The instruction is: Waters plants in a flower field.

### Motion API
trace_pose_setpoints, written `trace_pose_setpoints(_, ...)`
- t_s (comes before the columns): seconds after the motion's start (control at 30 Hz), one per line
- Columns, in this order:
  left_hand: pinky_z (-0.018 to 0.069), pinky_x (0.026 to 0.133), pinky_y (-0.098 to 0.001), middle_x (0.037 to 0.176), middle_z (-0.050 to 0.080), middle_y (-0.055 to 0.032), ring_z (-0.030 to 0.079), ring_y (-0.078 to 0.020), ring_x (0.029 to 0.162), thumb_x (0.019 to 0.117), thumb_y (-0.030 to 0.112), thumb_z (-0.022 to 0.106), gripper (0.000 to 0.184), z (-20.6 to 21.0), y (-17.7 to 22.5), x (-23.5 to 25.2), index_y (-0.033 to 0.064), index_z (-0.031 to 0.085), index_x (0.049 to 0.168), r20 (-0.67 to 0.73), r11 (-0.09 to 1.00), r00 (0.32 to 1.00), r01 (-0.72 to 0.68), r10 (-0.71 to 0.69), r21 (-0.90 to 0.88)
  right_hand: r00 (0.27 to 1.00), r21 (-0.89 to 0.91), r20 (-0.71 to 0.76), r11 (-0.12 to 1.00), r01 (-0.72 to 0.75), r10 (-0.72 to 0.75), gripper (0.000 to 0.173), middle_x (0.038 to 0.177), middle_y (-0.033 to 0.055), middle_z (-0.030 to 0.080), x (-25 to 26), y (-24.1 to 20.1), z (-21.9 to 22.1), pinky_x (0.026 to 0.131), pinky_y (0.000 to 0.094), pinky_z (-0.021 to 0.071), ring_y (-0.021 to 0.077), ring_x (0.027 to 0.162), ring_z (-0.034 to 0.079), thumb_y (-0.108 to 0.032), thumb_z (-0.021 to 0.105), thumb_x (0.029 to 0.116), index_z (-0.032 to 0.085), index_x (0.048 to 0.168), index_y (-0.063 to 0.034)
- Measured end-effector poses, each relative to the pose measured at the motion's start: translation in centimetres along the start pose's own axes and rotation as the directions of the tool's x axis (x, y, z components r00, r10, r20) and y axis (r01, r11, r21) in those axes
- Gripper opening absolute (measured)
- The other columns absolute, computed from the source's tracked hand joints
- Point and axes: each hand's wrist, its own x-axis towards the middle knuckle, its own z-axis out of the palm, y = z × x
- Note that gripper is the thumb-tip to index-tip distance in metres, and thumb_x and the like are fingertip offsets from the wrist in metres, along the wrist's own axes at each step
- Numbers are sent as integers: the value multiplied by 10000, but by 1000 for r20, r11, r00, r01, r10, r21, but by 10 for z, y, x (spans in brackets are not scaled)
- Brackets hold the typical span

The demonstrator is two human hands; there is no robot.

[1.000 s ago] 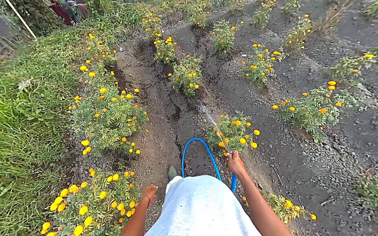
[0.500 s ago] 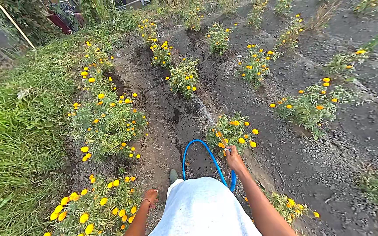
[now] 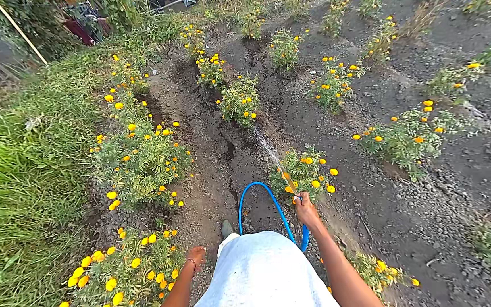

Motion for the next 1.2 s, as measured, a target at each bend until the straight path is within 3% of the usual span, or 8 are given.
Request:
trace_pose_setpoints(0.17, 549, 883, -524, 1293, 627, -270, 664, -378, 1087, 1088, 224, 537, 364, -1, 4, -2, -3, 566, 1371, 6, 1000, 1000, 13, -13, 3, 999, 36, 3, 998, -46, 46, 352, 1019, 235, 633, 3, 10, -1, 715, 514, 535, 345, 782, 646, -245, 403, 1126, 450, 1407, -38)
trace_pose_setpoints(0.3, 543, 901, -533, 1297, 622, -281, 660, -389, 1095, 1090, 210, 527, 367, 1, 7, -4, -16, 559, 1377, 6, 1000, 1000, 8, -8, -9, 999, 39, -19, 998, -43, 44, 359, 1070, 252, 650, 0, 7, -7, 795, 538, 539, 373, 882, 669, -244, 409, 1124, 463, 1412, -37)
trace_pose_setpoints(0.43, 535, 933, -546, 1296, 616, -306, 654, -412, 1113, 1089, 191, 528, 369, 6, 10, -1, -57, 562, 1359, 16, 999, 999, -46, 45, 8, 969, 153, -246, 988, 1, 37, 356, 1058, 256, 668, 0, 14, -18, 801, 551, 555, 384, 878, 689, -216, 426, 1113, 475, 1397, -7)
trace_pose_setpoints(0.5, 531, 945, -550, 1287, 616, -315, 653, -415, 1114, 1089, 186, 527, 369, 7, 10, 0, -72, 563, 1351, 15, 998, 998, -62, 61, 26, 925, 225, -377, 973, 41, 49, 360, 1091, 274, 670, 0, 22, -26, 858, 564, 545, 400, 943, 688, -187, 441, 1104, 479, 1387, 32)
trace_pose_setpoints(0.67, 520, 956, -549, 1289, 620, -314, 647, -412, 1128, 1094, 179, 519, 366, 5, 9, 4, -85, 563, 1343, 30, 997, 997, -67, 66, 42, 865, 290, -485, 957, 16, 132, 389, 1115, 282, 656, 1, 39, -53, 864, 558, 537, 404, 954, 680, -204, 397, 1118, 438, 1422, 34)
trace_pose_setpoints(0.9, 528, 915, -538, 1239, 634, -305, 654, -387, 1058, 1095, 192, 518, 359, 5, 21, 10, -83, 576, 1318, 27, 991, 995, -95, 93, 88, 843, 326, -502, 945, -22, 193, 386, 1017, 240, 656, 2, 45, -80, 809, 547, 533, 372, 867, 669, -236, 380, 1122, 441, 1419, 2)
trace_pose_setpoints(1.03, 533, 907, -537, 1263, 624, -304, 650, -391, 1083, 1087, 167, 529, 341, 10, 26, 10, -79, 576, 1319, 16, 993, 995, -96, 95, 66, 841, 331, -502, 943, -32, 205, 372, 951, 208, 636, 4, 49, -80, 679, 513, 546, 329, 720, 645, -253, 375, 1122, 441, 1405, -22)
trace_pose_setpoints(1.2, 531, 926, -529, 1243, 631, -308, 655, -381, 1074, 1088, 153, 525, 328, 8, 22, 5, -94, 590, 1294, 41, 987, 992, -120, 117, 102, 821, 336, -538, 942, 0, 192, 356, 1018, 242, 653, 2, 48, -82, 790, 541, 534, 369, 857, 667, -215, 404, 1118, 455, 1397, 0)
